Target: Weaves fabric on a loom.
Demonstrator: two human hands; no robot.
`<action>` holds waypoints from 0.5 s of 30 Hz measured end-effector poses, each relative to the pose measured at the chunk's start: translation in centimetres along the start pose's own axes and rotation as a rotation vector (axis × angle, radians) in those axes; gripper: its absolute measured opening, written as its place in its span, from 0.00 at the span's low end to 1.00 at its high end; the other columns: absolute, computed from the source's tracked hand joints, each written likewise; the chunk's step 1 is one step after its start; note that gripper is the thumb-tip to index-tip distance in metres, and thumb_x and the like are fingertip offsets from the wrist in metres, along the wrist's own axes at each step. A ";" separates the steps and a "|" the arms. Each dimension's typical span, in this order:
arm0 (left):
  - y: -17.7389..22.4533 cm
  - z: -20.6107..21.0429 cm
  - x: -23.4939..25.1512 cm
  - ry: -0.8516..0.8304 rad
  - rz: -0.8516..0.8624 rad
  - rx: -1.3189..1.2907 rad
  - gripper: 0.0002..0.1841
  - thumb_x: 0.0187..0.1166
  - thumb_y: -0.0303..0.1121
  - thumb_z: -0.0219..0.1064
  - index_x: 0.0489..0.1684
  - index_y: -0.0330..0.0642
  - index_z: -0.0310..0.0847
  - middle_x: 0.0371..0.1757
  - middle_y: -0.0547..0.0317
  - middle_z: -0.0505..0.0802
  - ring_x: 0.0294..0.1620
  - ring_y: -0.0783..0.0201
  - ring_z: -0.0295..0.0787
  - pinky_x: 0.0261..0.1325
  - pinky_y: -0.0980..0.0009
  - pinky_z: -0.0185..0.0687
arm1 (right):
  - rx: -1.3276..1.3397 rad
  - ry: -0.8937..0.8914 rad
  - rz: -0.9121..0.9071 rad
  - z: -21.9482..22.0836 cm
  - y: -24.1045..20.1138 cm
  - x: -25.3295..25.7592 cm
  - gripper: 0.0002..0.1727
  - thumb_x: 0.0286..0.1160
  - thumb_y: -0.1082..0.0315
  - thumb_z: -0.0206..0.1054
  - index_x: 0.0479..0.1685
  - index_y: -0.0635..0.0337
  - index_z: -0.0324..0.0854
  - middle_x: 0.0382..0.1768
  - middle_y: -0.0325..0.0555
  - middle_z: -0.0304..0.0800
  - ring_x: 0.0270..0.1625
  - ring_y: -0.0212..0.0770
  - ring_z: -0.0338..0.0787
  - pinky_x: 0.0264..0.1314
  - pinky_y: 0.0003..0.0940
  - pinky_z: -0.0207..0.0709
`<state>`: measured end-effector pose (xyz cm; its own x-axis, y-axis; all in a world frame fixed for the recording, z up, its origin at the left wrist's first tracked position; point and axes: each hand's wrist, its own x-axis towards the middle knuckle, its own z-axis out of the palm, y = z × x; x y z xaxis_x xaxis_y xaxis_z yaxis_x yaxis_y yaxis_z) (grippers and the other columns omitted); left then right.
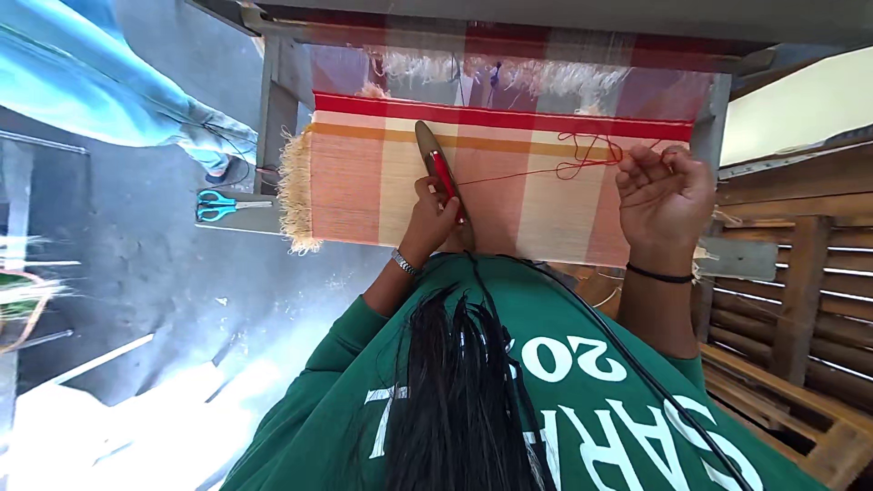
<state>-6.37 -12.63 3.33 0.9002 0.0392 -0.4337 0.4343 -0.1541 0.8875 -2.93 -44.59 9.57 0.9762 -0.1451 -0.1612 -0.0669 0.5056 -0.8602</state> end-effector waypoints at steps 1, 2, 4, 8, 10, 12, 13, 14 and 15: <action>-0.2 0.1 0.0 0.023 0.048 0.085 0.35 0.86 0.32 0.63 0.87 0.36 0.44 0.54 0.39 0.90 0.38 0.51 0.97 0.42 0.52 0.97 | 0.009 -0.001 -0.004 -0.1 -0.1 -0.1 0.21 0.95 0.60 0.30 0.50 0.47 0.72 0.53 0.43 0.93 0.51 0.42 0.94 0.55 0.38 0.88; -0.3 0.1 0.0 0.044 0.104 0.187 0.34 0.85 0.32 0.65 0.85 0.35 0.48 0.53 0.39 0.90 0.36 0.52 0.97 0.41 0.53 0.97 | 0.015 -0.002 -0.009 -0.1 -0.2 -0.1 0.22 0.95 0.59 0.29 0.50 0.47 0.73 0.53 0.44 0.93 0.51 0.42 0.94 0.55 0.38 0.88; -0.4 0.0 0.1 0.071 0.209 0.396 0.29 0.82 0.32 0.67 0.80 0.35 0.60 0.53 0.39 0.89 0.38 0.51 0.95 0.42 0.51 0.94 | 0.013 -0.016 -0.024 -0.2 -0.6 -0.1 0.24 0.94 0.59 0.28 0.49 0.48 0.74 0.51 0.44 0.93 0.51 0.42 0.94 0.55 0.38 0.88; 0.1 -0.3 0.1 0.089 0.200 0.671 0.21 0.85 0.38 0.64 0.73 0.40 0.71 0.59 0.39 0.88 0.45 0.43 0.93 0.47 0.44 0.89 | -0.024 -0.104 -0.092 -0.3 -1.8 -0.1 0.24 0.93 0.61 0.29 0.48 0.49 0.75 0.48 0.45 0.93 0.48 0.44 0.95 0.55 0.40 0.89; 0.3 -0.4 -0.3 0.128 0.173 0.804 0.22 0.86 0.42 0.63 0.75 0.43 0.71 0.66 0.39 0.86 0.43 0.41 0.93 0.42 0.43 0.88 | -0.066 -0.157 -0.129 -0.3 -2.5 -0.2 0.22 0.93 0.62 0.31 0.48 0.48 0.75 0.46 0.44 0.93 0.47 0.43 0.95 0.54 0.40 0.89; 0.0 -0.5 -0.5 0.165 0.183 0.850 0.22 0.85 0.41 0.65 0.74 0.42 0.73 0.76 0.38 0.79 0.42 0.42 0.93 0.39 0.46 0.89 | -0.109 -0.189 -0.159 -0.2 -3.0 -0.2 0.20 0.93 0.63 0.33 0.49 0.49 0.75 0.44 0.43 0.92 0.47 0.43 0.95 0.56 0.41 0.89; -0.4 -0.6 -0.5 0.177 0.207 0.836 0.22 0.84 0.40 0.67 0.73 0.41 0.74 0.81 0.37 0.74 0.42 0.43 0.94 0.39 0.48 0.90 | -0.119 -0.197 -0.165 -0.2 -3.3 -0.2 0.20 0.93 0.63 0.34 0.50 0.49 0.75 0.44 0.43 0.92 0.46 0.43 0.95 0.56 0.40 0.89; -0.8 -0.7 -0.6 0.190 0.249 0.807 0.22 0.82 0.39 0.68 0.72 0.40 0.74 0.83 0.37 0.71 0.42 0.45 0.93 0.39 0.51 0.91 | -0.130 -0.201 -0.168 -0.1 -3.4 -0.3 0.19 0.93 0.63 0.34 0.50 0.49 0.75 0.44 0.42 0.92 0.45 0.42 0.95 0.55 0.39 0.90; -1.4 -0.7 -0.6 0.205 0.293 0.770 0.22 0.81 0.38 0.69 0.71 0.40 0.75 0.85 0.36 0.68 0.42 0.47 0.93 0.38 0.53 0.91 | -0.137 -0.208 -0.168 -0.1 -3.5 -0.3 0.19 0.93 0.63 0.34 0.50 0.49 0.75 0.43 0.42 0.92 0.45 0.42 0.95 0.54 0.38 0.90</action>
<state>-7.48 -11.75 2.40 0.9932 0.0593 -0.1004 0.1065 -0.8119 0.5740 -3.06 -46.37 12.59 0.9963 -0.0323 0.0792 0.0855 0.3681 -0.9258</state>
